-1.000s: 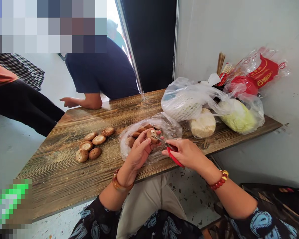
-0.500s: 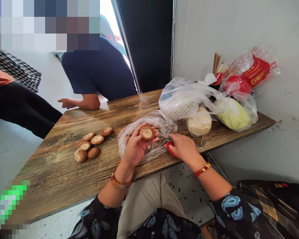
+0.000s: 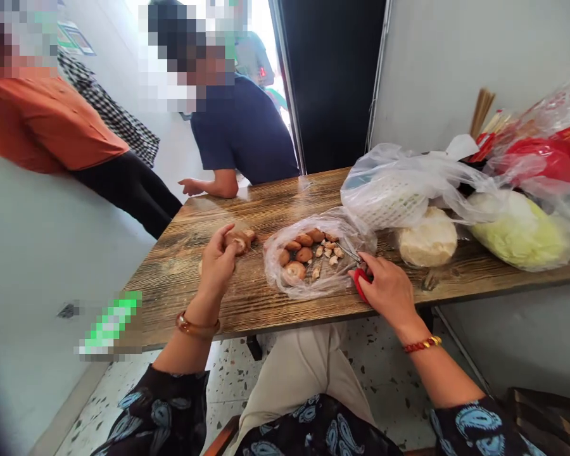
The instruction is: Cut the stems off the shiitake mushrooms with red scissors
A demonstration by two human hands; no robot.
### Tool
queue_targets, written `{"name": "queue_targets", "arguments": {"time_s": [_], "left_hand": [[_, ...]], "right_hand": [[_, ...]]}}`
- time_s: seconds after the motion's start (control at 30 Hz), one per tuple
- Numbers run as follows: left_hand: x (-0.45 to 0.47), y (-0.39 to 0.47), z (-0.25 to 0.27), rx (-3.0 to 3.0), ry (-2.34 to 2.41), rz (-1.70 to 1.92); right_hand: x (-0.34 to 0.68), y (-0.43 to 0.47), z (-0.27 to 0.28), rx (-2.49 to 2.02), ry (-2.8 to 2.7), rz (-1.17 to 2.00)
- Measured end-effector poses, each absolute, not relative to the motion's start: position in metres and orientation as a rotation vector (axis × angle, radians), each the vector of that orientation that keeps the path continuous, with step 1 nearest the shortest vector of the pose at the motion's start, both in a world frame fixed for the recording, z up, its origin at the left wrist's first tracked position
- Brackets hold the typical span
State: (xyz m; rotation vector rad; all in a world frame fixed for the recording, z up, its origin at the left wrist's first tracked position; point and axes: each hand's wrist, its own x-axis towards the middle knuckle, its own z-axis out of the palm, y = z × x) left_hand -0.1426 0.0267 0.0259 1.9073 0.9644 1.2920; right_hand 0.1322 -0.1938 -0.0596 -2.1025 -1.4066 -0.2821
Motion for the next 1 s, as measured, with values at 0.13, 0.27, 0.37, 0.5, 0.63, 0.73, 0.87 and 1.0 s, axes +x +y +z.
{"name": "queue_targets", "arguments": {"time_s": [0.13,0.27,0.37,0.5,0.63,0.73,0.87,1.0], "left_hand": [[-0.162,0.046,0.014,2.372,1.138,1.074],[-0.166,0.054,0.002,2.723,1.077,0.86],[-0.163,0.055,0.002,2.779,1.16,0.917],[-0.144,0.035,0.019,2.69,1.043,1.116],[-0.112,-0.007,0.04,2.743,0.769,1.124],[-0.095,-0.03,0.045,2.974,0.481,0.802],[-0.09,-0.038,0.04,3.134,0.435,0.498],[-0.09,-0.034,0.036,3.135,0.525,0.485]], "right_hand": [[0.133,-0.194,-0.061,-2.087,-1.423,-0.311],[0.133,-0.193,-0.062,-2.084,-1.415,-0.336],[0.133,-0.192,-0.063,-2.096,-1.411,-0.336],[0.134,-0.192,-0.063,-2.098,-1.415,-0.314],[0.134,-0.192,-0.063,-2.095,-1.408,-0.309],[0.133,-0.192,-0.061,-2.101,-1.405,-0.307],[0.132,-0.193,-0.058,-2.104,-1.408,-0.308],[0.132,-0.194,-0.057,-2.112,-1.404,-0.32]]}}
